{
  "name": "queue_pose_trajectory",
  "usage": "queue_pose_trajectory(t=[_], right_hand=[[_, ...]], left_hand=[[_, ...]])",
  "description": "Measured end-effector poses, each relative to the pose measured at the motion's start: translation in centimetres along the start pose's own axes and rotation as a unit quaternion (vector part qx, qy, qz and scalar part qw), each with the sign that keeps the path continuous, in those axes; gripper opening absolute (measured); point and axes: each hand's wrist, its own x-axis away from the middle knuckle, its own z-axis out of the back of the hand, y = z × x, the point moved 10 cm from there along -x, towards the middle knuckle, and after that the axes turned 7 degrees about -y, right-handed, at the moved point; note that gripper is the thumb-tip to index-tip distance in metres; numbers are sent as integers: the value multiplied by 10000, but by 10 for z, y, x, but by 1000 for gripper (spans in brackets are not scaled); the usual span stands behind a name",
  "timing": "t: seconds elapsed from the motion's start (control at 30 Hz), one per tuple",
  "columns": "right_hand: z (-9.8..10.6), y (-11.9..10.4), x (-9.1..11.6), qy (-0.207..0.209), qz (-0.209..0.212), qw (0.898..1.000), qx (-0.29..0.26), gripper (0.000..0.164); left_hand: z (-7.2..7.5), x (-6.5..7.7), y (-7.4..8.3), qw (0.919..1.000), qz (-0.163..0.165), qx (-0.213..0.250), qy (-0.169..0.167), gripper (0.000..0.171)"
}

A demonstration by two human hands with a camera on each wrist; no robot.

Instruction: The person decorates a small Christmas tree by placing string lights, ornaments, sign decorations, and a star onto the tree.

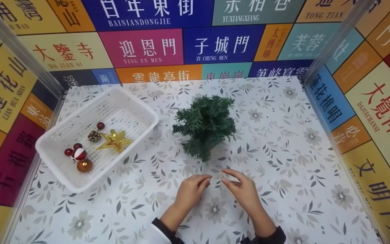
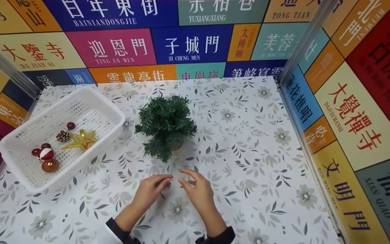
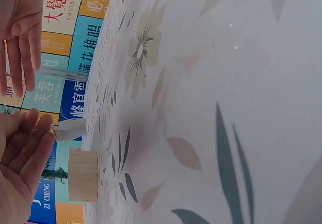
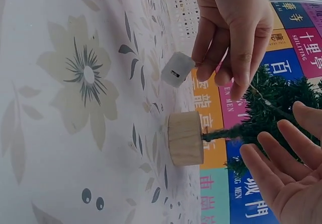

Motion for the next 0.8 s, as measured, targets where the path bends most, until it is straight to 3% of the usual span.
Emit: queue_pose_trajectory(t=[0.23, 0.37, 0.47, 0.63, 0.7, 0.8], right_hand=[[7, -14, 4, -235, 465, 9925, 1103, 32], [29, -18, 6, 130, 585, 9865, 1526, 29], [47, -22, 5, 304, 801, 9852, 1482, 43], [48, -30, 1, -379, 1512, 9729, 1706, 85], [39, -32, 0, -693, 1806, 9630, 1879, 87], [31, -31, -3, -777, 2135, 9569, 1808, 69]], left_hand=[[5, -1, -5, 9998, 200, 44, -21, 17], [5, -1, -6, 9994, 246, 131, -186, 17], [5, -1, -4, 9991, 236, 143, -310, 17], [5, -1, -1, 9985, 105, 199, -503, 18], [4, 0, 1, 9980, -24, 215, -595, 18], [4, 1, 5, 9971, -261, 197, -682, 17]])
